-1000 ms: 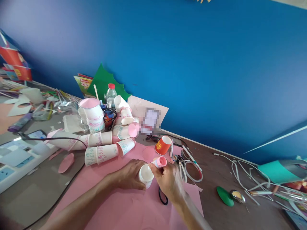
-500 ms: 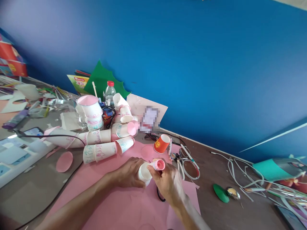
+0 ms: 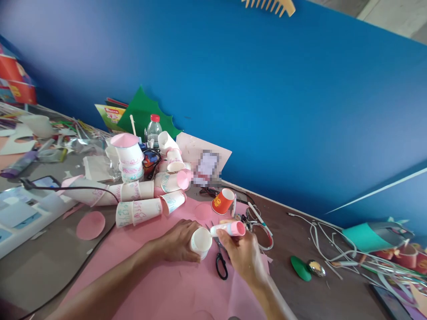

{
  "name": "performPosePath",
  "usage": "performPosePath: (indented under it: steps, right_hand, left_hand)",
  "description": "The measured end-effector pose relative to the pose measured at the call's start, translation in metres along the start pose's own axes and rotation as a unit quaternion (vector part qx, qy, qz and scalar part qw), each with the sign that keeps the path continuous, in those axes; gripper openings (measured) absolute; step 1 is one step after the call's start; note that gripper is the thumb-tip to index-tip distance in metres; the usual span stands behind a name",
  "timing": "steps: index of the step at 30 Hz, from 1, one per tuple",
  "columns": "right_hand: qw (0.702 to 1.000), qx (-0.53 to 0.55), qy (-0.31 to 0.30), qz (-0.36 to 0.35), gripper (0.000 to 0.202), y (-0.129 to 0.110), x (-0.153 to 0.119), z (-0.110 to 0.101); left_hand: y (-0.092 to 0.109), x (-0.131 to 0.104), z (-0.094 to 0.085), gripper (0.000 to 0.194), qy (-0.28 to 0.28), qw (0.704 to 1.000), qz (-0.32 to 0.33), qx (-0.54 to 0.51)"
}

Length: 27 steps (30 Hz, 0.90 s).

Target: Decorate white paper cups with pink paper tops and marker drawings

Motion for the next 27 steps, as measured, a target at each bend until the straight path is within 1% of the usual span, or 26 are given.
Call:
performPosePath:
  steps: [3,6,9,11,15,19,20,22,24,27]
  right_hand:
    - [0.998,0.049,-0.042,-0.015,0.032,-0.010,-0.002,0.009]
    - [0.996,0.055,-0.072,-0.017,0.026,-0.011,-0.003,0.015]
    - [0.995,0.055,-0.087,-0.009,0.024,-0.007,-0.003,0.013]
    - [0.994,0.050,-0.094,-0.006,0.024,-0.006,-0.004,0.010]
    - [0.994,0.045,-0.100,-0.030,0.022,-0.003,-0.009,0.007]
    - [0.997,-0.017,-0.048,-0.062,0.015,0.008,-0.017,0.000]
    - [0.998,-0.018,-0.034,-0.059,0.016,0.011,-0.019,-0.003]
    - [0.999,0.015,-0.016,-0.045,0.021,0.013,-0.020,-0.010]
    - [0.997,0.061,-0.027,-0.037,0.024,0.008,-0.017,-0.015]
    - [0.992,0.089,-0.073,-0.043,0.023,-0.006,-0.008,-0.012]
  left_hand:
    - [0.001,0.001,0.000,0.048,-0.009,1.000,-0.006,0.007]
    - [0.004,0.001,0.000,0.049,-0.008,1.000,0.018,0.000]
    - [0.002,0.001,0.002,0.054,-0.007,0.999,0.032,0.002]
    - [0.000,0.001,0.003,0.053,-0.005,0.999,0.034,0.005]
    - [0.000,0.001,0.003,0.048,0.000,0.999,0.036,0.008]
    - [-0.001,0.000,0.002,0.046,0.014,1.000,0.022,0.010]
    - [-0.002,0.000,0.002,0.046,0.016,1.000,0.020,0.006]
    - [-0.003,0.000,0.003,0.047,0.014,1.000,0.025,-0.004]
    - [-0.004,0.001,0.005,0.050,0.013,0.999,0.029,-0.010]
    - [-0.005,0.001,0.005,0.052,0.012,1.000,0.023,-0.005]
Point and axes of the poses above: each hand's wrist, its own x-axis towards the middle knuckle, its own z-axis out of the palm, y = z × x, the point moved 5 cm from there along x, towards the middle knuckle, and after that the axes turned 4 degrees about -z, right-handed, at the moved point
